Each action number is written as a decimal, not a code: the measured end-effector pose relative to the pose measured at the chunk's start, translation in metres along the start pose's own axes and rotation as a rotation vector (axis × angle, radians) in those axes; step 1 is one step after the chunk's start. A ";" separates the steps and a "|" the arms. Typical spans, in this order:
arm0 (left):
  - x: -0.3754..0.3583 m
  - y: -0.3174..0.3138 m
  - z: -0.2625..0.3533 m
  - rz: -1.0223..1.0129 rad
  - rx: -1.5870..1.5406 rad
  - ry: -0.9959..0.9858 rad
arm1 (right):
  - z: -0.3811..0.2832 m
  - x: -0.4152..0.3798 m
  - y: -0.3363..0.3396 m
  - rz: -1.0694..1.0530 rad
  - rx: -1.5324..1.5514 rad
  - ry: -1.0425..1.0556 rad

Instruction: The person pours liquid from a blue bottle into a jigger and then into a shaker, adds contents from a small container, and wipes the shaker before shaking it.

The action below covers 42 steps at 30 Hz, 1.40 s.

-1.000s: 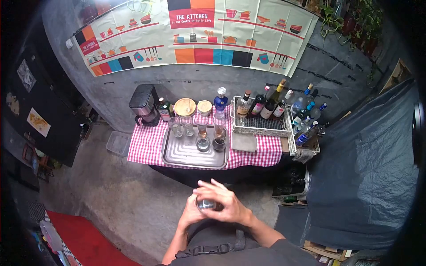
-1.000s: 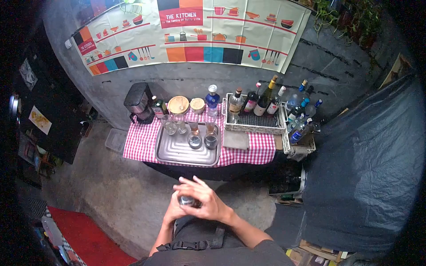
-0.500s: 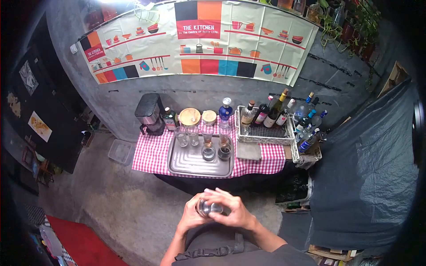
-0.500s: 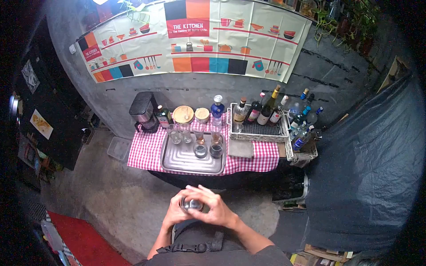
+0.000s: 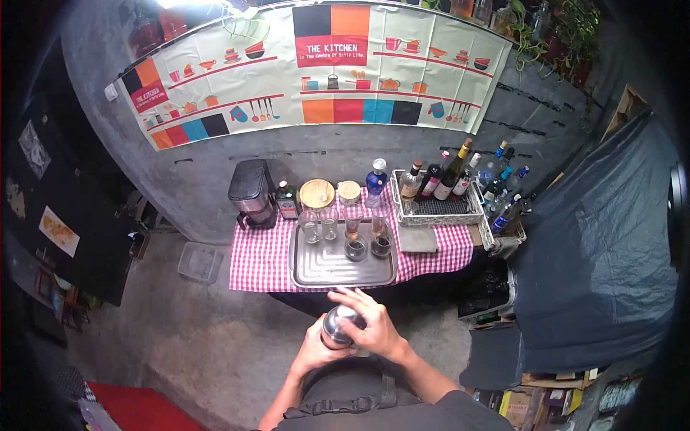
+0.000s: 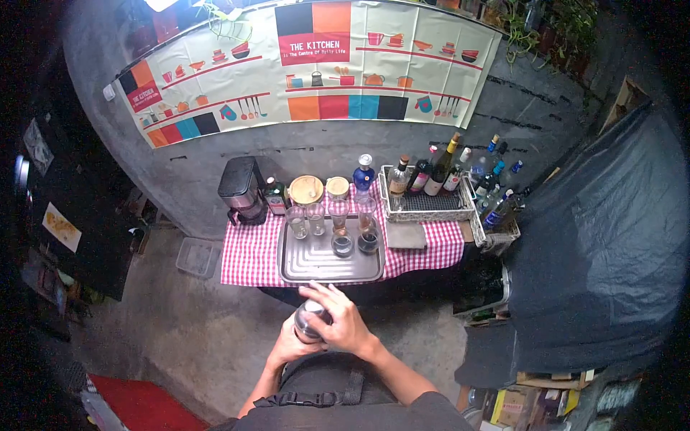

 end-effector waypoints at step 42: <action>0.042 0.036 0.019 -0.112 0.309 -0.137 | -0.014 0.010 0.009 0.142 -0.126 -0.004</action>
Point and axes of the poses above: each hand's wrist, its own x-axis towards the middle knuckle, its own y-axis out of the back of the hand, z = x × y, the point moved 2 cm from there along x, towards the middle knuckle, and after that the axes turned 10 degrees about x, right-handed, at the moved point
